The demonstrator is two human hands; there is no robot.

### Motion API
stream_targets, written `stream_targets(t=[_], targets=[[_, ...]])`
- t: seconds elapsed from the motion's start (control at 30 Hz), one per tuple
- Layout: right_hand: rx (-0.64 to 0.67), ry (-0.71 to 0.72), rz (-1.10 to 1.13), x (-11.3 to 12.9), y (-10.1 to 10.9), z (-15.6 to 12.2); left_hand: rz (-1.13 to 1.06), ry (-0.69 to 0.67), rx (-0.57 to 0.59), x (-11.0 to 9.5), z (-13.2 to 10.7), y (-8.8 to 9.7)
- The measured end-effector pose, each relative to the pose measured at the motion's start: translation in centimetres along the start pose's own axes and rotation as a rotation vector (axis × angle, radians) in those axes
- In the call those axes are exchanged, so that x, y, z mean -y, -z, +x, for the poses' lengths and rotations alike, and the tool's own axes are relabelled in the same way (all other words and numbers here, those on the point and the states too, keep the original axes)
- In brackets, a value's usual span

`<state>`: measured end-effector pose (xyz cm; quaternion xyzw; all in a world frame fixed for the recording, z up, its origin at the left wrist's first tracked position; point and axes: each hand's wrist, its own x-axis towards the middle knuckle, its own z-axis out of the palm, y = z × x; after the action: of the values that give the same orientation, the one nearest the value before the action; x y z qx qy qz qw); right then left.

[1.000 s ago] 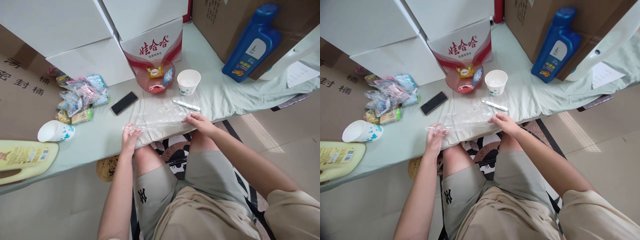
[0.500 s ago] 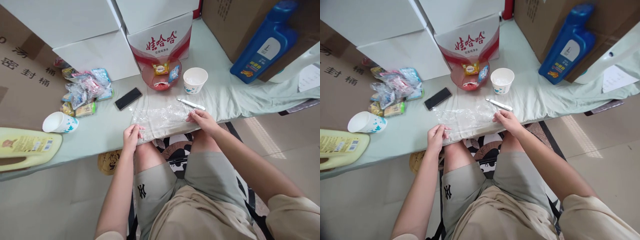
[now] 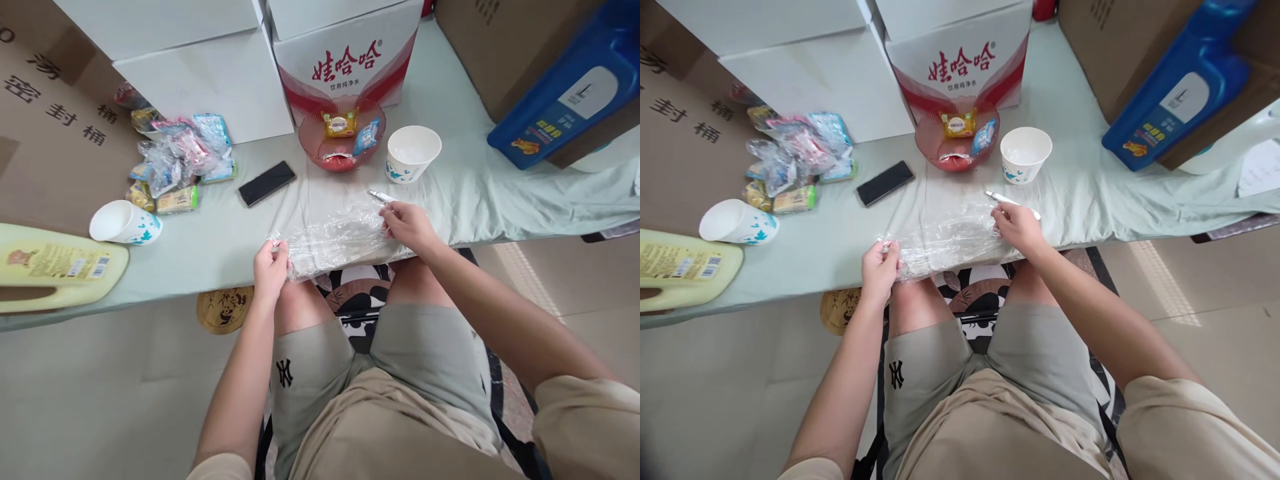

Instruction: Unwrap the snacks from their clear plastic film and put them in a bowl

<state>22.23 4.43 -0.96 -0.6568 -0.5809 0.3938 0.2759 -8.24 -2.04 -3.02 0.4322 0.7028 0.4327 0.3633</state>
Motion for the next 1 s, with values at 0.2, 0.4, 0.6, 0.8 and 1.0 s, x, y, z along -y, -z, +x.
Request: stream_targets(t=[0.2,0.4,0.6,0.8,1.0], targets=[[-0.089,-0.053,-0.188,0.8,0.1,0.1,0.24,-0.028,-0.031,0.9,-0.5,0.4],[-0.097,0.014,-0.167,1.1,-0.5,1.2,0.316,-0.05,-0.069,1.0,-1.3,0.4],[-0.221,0.121,-0.328,-0.1,-1.1,2.0,0.332,-0.089,-0.104,0.3,-0.5,0.3],[-0.236,0.191,-0.52,-1.1,-2.3,1.5,0.52,-0.153,-0.189,-0.3,0.7,-0.2],[-0.227,0.205,-0.614,-1.1,-3.0,0.7,0.606,-0.244,-0.243,0.2,1.2,-0.5]])
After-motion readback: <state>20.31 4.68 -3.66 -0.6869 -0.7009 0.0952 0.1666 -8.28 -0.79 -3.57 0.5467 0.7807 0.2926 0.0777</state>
